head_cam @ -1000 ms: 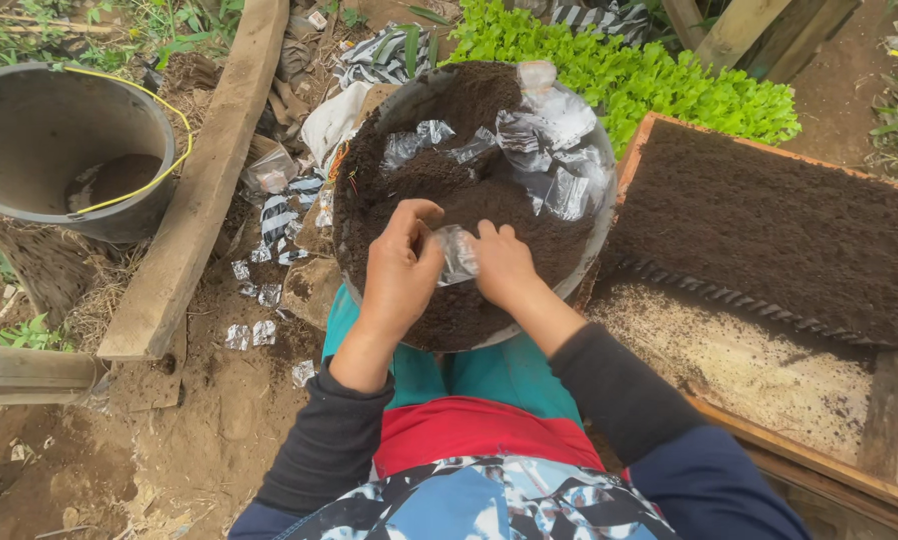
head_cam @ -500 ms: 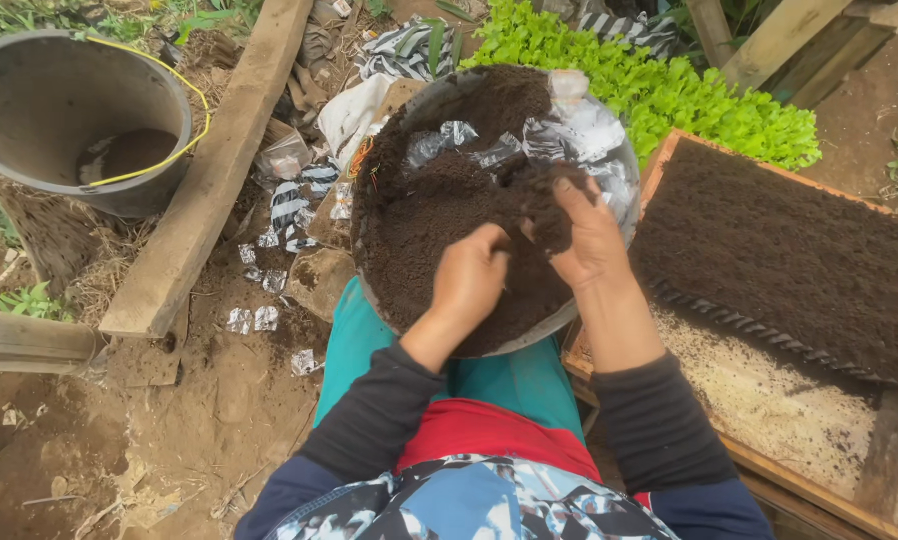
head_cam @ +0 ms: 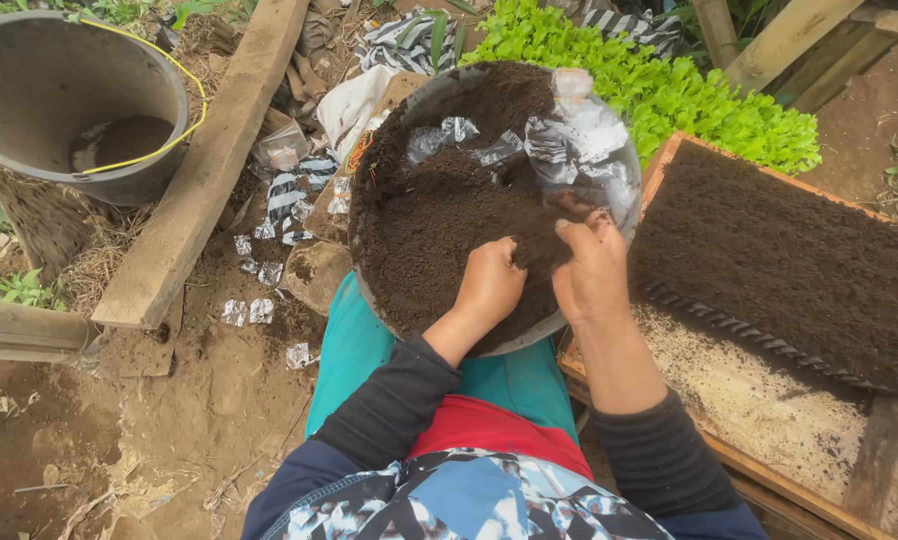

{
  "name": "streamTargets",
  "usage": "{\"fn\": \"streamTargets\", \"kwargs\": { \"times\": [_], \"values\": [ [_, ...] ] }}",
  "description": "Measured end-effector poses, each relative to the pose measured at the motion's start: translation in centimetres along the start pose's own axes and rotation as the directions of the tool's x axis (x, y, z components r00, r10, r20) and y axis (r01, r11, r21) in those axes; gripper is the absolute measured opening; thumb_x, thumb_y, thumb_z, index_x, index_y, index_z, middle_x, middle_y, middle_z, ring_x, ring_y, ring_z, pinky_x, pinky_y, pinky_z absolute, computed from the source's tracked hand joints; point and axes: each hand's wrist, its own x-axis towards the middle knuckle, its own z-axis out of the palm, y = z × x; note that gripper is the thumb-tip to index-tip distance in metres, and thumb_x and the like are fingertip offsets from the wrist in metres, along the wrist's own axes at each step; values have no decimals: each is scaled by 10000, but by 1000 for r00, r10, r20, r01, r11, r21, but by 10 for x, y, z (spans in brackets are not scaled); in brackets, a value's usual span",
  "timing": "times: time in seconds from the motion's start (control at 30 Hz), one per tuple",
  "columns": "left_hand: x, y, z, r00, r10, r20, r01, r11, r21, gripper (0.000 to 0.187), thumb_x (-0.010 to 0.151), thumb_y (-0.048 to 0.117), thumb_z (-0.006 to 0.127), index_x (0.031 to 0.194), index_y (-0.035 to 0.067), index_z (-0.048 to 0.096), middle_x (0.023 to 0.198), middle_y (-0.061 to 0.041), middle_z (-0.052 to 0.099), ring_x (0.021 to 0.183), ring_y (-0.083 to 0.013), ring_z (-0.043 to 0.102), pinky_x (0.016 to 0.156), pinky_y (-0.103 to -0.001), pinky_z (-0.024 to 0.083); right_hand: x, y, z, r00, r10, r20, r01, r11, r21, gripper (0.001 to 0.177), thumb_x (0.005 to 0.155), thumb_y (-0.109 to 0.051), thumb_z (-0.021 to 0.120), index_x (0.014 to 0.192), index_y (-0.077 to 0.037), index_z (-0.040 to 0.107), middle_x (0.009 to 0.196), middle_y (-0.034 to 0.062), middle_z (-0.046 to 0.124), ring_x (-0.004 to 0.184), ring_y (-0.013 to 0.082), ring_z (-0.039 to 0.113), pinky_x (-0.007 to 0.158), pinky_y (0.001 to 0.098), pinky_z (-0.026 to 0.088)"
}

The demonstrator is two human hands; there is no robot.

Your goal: The person sits and repeatedly scoops soil from a large bowl into small plastic bags, then places the filled bags into a wooden tray. The person uses both hands to handle the soil and bags throughout the process.

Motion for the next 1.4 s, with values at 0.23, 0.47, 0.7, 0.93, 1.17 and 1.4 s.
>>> {"fn": "streamTargets", "kwargs": {
  "times": [0.23,0.47,0.7,0.93,1.17,1.4],
  "values": [
    [-7,29,-11,999,34,-7,-34,995,-98,200,812,-3,503,874,43,687,742,-179,655,845,-385,628,706,-432,512,-41,-33,0,926,-250,282,375,549,-747,257,801,113,451,858,-32,655,858,107,593,881,274,591,800,359,477],
    [-2,28,-33,999,-18,-35,18,1000,-2,212,865,85,465,973,103,647,875,-157,666,895,-358,629,774,-442,502,-39,-24,-10,885,70,460,430,258,-865,160,823,-120,615,958,-80,690,826,150,680,816,338,651,650,392,537],
    [17,24,-40,835,-541,100,363,405,-839,373,972,324,374,768,36,496,487,-106,410,320,-180,433,324,-202,346,-19,-46,14,953,71,295,272,234,-934,240,801,-195,640,1031,-143,685,887,114,696,889,333,643,772,430,514],
    [34,-6,-45,883,-469,-6,164,321,-933,316,856,353,648,791,48,597,462,-2,249,281,-159,347,295,-227,269,17,43,32,800,548,246,286,13,-958,644,704,-352,722,1264,-95,535,1173,205,600,1124,386,547,942,508,426],
    [39,-19,-43,767,-619,-168,184,462,-867,433,835,421,640,674,24,578,528,-156,520,416,-273,547,346,-350,449,18,23,29,941,284,185,-201,906,-372,309,747,-100,693,1047,-72,622,977,128,631,958,282,607,817,412,506],
    [32,-9,-18,630,-751,197,309,10,-951,513,920,538,414,662,108,521,730,-147,574,638,-341,571,534,-447,473,30,11,51,990,127,-60,-118,984,135,214,763,54,657,902,-95,593,804,80,643,790,276,675,641,441,594]
  ]
}}
